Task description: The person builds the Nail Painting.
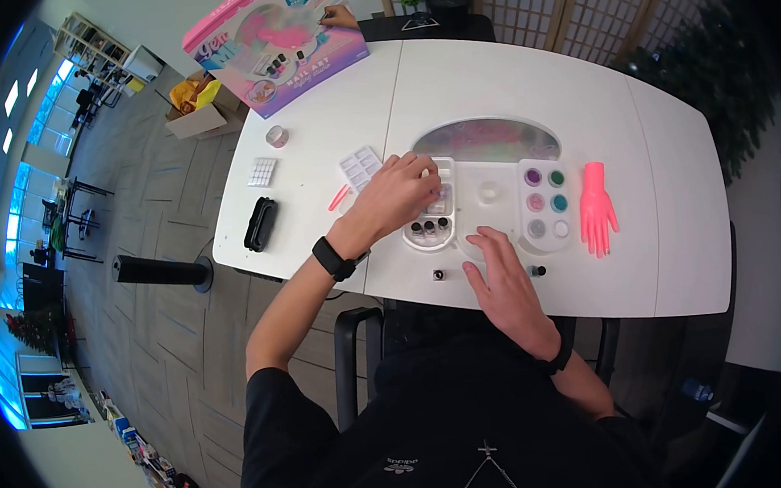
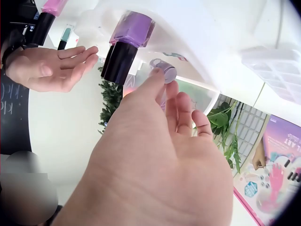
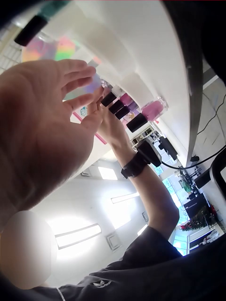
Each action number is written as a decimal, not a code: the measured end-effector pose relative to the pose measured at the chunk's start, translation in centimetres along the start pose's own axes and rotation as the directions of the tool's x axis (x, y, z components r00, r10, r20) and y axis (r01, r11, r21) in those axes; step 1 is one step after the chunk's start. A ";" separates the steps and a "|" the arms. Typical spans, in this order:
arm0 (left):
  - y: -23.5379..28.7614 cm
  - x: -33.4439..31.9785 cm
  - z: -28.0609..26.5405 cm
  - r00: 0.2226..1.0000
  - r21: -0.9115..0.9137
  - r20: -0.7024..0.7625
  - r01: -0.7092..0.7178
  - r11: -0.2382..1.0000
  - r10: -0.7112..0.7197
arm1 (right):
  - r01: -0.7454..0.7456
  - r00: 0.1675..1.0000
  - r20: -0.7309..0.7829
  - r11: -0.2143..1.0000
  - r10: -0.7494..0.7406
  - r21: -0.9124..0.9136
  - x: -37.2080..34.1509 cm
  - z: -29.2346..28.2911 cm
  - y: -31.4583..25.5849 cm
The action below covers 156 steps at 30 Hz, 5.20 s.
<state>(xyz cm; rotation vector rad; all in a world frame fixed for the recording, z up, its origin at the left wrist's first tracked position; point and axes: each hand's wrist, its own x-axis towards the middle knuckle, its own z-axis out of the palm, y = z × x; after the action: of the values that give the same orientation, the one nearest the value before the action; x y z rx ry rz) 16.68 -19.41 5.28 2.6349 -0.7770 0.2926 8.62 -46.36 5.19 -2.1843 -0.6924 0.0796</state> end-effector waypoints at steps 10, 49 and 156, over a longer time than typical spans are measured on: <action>-0.3 0.7 0.8 1.000 0.003 -0.001 0.001 1.000 -0.001 | -0.020 0.999 0.048 0.998 0.023 -0.061 -0.4 0.2 0.5; 0.9 -13.9 -3.2 0.893 0.186 0.162 0.390 0.902 -0.420 | 0.060 0.995 0.086 0.976 -0.043 -0.208 -0.5 0.3 0.9; 4.9 -0.6 -5.2 0.997 0.063 -0.073 0.014 0.998 -0.009 | -0.105 0.992 -0.049 0.973 0.117 0.206 4.3 -1.9 -2.5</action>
<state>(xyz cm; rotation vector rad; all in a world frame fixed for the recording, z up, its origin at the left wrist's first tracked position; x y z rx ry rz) 12.99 -20.75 11.27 2.6702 -0.7400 0.4146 11.67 -44.26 9.00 -2.0183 -0.5045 0.1357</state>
